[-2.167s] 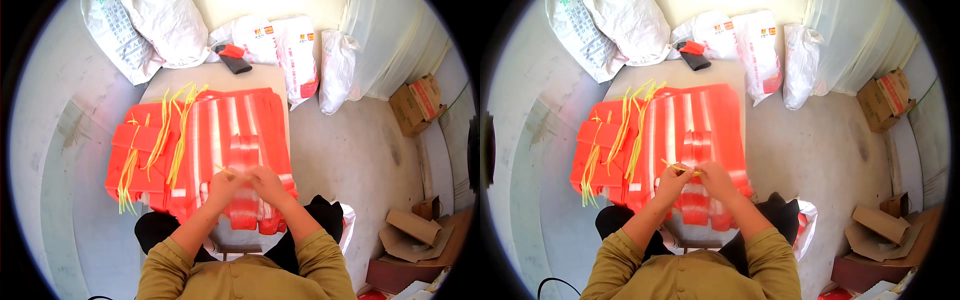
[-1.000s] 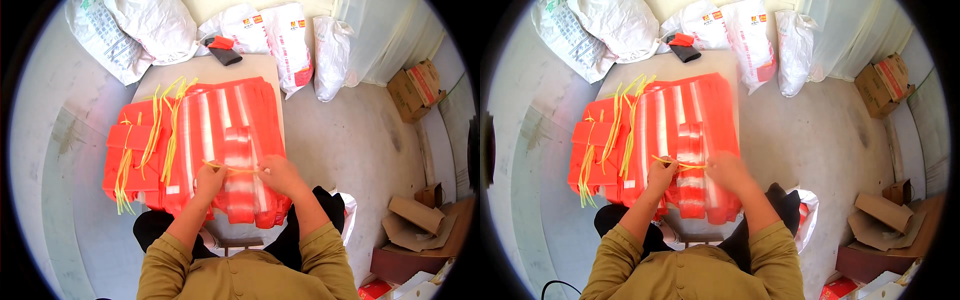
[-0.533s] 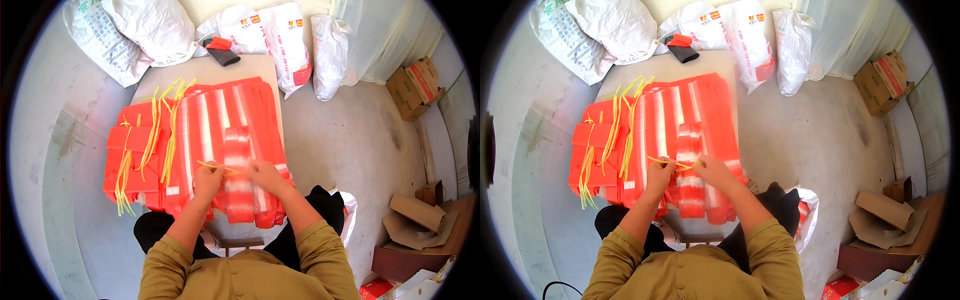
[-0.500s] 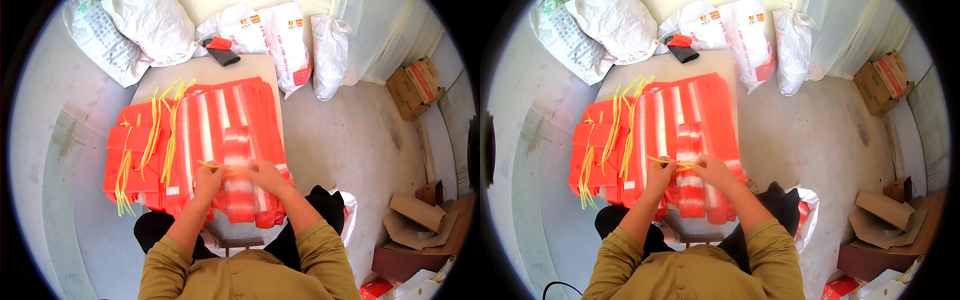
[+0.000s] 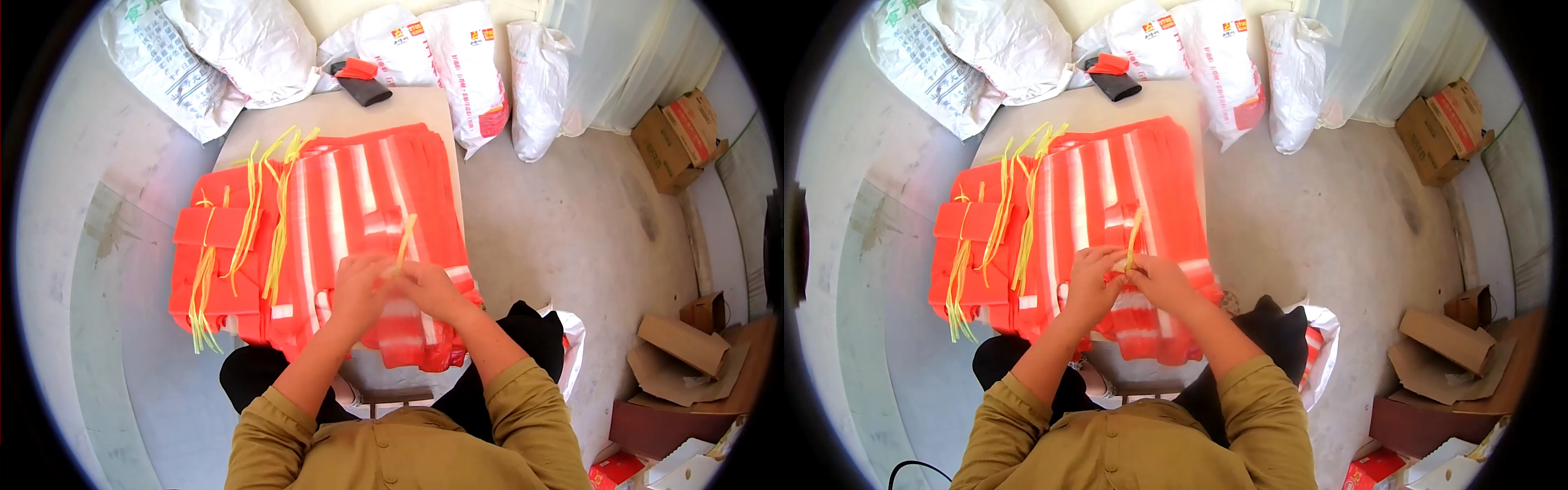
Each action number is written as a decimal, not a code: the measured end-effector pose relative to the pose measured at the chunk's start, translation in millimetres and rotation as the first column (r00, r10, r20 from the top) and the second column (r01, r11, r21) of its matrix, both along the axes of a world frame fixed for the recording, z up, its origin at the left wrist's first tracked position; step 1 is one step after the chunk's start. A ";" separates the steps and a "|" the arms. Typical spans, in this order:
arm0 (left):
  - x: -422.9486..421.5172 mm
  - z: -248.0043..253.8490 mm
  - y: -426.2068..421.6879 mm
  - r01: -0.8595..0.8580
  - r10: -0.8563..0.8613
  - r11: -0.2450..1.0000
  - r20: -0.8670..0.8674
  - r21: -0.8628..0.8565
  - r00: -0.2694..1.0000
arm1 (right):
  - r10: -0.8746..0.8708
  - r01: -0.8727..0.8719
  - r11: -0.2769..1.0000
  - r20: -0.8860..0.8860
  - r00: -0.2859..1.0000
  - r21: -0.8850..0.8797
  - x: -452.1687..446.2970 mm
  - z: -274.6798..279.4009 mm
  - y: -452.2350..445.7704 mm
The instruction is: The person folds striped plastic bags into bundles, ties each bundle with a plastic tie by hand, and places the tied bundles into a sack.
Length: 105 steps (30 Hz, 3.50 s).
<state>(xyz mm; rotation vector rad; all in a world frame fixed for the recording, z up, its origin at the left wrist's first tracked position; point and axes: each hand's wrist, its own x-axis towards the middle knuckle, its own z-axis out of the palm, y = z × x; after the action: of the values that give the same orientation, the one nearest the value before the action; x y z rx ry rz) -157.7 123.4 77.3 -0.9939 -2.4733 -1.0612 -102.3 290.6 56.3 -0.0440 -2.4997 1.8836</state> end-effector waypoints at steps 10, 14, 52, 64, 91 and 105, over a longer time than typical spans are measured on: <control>-4.8 -15.5 -2.3 -0.115 0.017 0.992 0.837 0.055 0.547 | -0.092 0.098 0.993 0.097 0.991 -0.060 3.9 14.9 0.1; -6.9 -23.8 -3.2 -0.122 -0.013 0.988 0.849 0.092 0.528 | -0.053 0.053 0.970 -0.009 0.999 0.237 4.5 12.0 0.3; -16.0 -26.6 -1.3 -0.065 0.088 0.942 0.056 -0.329 0.995 | 0.005 -0.016 0.963 0.042 0.999 0.269 15.7 9.4 12.6; 55.4 -21.4 -39.7 -0.022 0.006 1.000 0.696 0.013 0.718 | 0.030 -0.164 0.878 0.290 0.957 0.450 12.1 33.7 10.0; 144.6 -36.6 -95.2 -0.395 -0.416 0.812 0.900 0.430 0.125 | -0.146 0.245 0.640 0.198 0.969 -0.728 81.0 -33.0 -76.3; 175.9 -22.1 -74.6 0.166 -0.467 0.876 0.882 0.453 0.057 | -0.316 0.321 0.724 0.119 0.941 -0.611 156.0 17.5 -42.9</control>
<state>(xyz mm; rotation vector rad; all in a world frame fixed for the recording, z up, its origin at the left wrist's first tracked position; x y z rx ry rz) 18.2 48.8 55.2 -0.8737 -2.8174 -2.9713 53.7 247.7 73.7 -0.4547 -1.5971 2.4250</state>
